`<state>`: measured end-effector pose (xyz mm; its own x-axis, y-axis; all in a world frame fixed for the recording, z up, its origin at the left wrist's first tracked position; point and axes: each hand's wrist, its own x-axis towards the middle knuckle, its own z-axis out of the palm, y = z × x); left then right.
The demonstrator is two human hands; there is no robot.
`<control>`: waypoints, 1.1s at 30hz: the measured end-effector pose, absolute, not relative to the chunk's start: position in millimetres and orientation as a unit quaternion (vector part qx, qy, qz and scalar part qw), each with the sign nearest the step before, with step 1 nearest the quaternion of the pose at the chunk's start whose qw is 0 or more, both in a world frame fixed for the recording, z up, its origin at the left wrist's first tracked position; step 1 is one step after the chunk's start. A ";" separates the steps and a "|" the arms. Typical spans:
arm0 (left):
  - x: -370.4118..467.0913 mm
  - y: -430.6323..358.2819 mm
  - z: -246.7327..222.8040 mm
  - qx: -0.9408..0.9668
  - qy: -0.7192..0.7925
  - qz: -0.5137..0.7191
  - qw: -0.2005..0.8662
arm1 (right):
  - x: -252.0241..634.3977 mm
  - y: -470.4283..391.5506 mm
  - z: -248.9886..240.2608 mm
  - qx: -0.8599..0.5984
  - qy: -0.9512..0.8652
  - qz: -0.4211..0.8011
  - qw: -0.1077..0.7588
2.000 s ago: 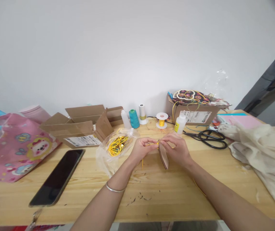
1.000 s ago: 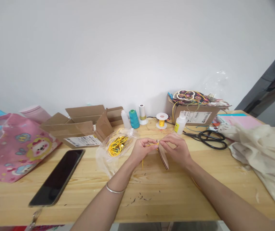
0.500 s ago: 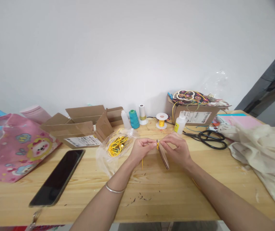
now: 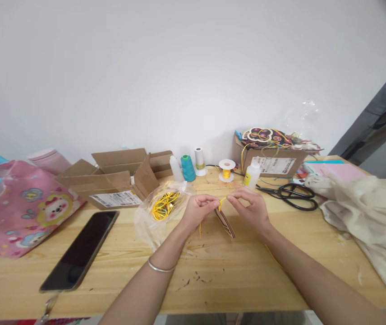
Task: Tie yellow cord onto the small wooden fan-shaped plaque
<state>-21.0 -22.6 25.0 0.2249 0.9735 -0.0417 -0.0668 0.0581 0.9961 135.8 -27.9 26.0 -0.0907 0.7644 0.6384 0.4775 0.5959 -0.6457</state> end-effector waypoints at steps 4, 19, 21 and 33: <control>-22.2 -22.5 23.5 0.527 0.440 0.438 0.580 | 135.5 -26.9 25.8 -0.428 -0.720 0.152 0.525; -19.4 -24.8 28.6 0.531 0.442 0.441 0.573 | 134.1 -28.6 27.2 -0.434 -0.712 0.161 0.527; -19.5 -25.2 28.9 0.529 0.439 0.443 0.575 | 133.9 -28.4 27.0 -0.436 -0.712 0.182 0.519; -19.1 -26.2 28.6 0.519 0.432 0.458 0.578 | 133.2 -29.1 29.0 -0.429 -0.706 0.240 0.509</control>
